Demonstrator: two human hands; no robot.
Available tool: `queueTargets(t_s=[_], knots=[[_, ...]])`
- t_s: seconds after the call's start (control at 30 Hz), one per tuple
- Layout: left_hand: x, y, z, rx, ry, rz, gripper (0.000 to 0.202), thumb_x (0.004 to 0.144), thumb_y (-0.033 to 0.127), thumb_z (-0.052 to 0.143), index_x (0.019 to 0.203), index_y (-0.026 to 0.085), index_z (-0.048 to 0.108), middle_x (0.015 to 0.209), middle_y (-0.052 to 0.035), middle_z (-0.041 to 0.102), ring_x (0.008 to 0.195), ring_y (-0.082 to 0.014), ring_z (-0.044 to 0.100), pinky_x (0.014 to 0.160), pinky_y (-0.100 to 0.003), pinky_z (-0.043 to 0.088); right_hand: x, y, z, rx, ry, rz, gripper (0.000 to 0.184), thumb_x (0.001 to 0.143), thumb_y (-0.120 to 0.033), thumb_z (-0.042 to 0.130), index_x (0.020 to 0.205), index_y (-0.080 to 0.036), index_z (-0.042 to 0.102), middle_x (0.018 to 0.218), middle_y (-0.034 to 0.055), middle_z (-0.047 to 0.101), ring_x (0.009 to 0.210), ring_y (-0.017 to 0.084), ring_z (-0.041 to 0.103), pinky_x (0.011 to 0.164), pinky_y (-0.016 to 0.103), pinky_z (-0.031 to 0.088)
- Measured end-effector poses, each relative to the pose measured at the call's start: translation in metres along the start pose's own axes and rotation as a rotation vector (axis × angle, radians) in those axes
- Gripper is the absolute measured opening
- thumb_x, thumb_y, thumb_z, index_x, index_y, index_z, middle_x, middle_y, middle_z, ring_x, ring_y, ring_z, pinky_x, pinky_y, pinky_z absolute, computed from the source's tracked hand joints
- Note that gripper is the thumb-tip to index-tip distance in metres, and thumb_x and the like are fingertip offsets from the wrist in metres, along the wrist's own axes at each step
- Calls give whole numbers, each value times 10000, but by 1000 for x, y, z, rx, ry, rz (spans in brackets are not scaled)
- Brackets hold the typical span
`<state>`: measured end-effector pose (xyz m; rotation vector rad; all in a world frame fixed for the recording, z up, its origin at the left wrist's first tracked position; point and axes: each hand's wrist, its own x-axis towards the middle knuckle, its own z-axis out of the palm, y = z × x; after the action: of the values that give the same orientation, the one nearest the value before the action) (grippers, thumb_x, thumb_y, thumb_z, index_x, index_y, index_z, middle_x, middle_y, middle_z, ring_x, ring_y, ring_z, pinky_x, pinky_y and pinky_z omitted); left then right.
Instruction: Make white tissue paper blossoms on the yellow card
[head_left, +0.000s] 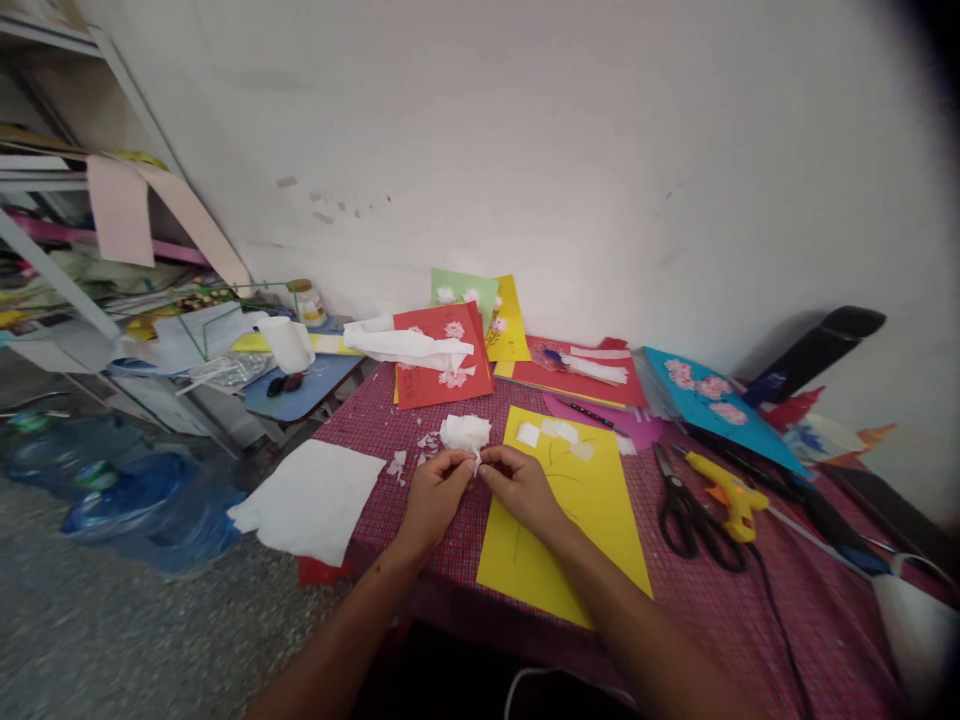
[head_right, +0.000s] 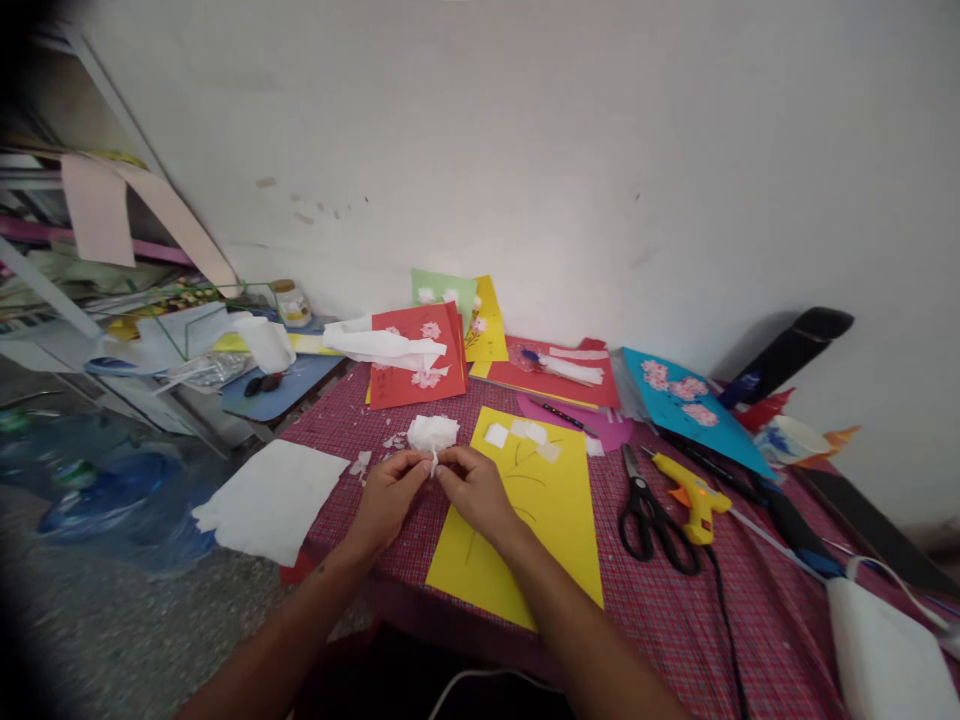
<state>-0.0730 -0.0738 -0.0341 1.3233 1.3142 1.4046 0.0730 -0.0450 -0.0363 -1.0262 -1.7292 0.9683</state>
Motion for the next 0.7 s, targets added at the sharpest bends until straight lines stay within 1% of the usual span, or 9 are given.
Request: queueTargets(t_s=[0.23,0.37,0.5,0.6,0.7], knots=[[-1,-3,1,38,22,0,206,806,325,576,861,171,700,815,-29,697,751,-168,606,709,-271,459,0,-3,-1,25,-18,14,139,798,-242,591,874,-178,688,796,19,661,727,160,589,684,260,459],[-2,-2,1,89,6,68,191,828,302,550,850,175,690,829,-27,689,776,-166,609,731,-271,453,1,-6,-1,31,-2,52,152,813,-274,578,824,-173,691,738,13,650,681,155,571,637,251,447],[-2,0,1,117,4,102,179,833,284,542,838,176,685,836,-25,683,796,-163,607,753,-268,446,2,-5,0,9,40,58,164,812,-262,567,796,-169,701,716,13,650,666,154,562,632,252,436],[-2,-1,2,111,3,93,177,834,283,540,838,178,681,835,-24,681,798,-163,603,756,-268,443,2,-3,0,-5,60,67,172,809,-250,555,774,-169,703,702,11,650,659,153,558,628,252,430],[-1,-5,2,92,17,35,185,834,305,541,858,178,673,804,-21,677,745,-161,595,698,-262,444,2,-4,0,-4,78,92,182,806,-248,542,740,-169,692,661,4,624,618,144,530,594,247,413]])
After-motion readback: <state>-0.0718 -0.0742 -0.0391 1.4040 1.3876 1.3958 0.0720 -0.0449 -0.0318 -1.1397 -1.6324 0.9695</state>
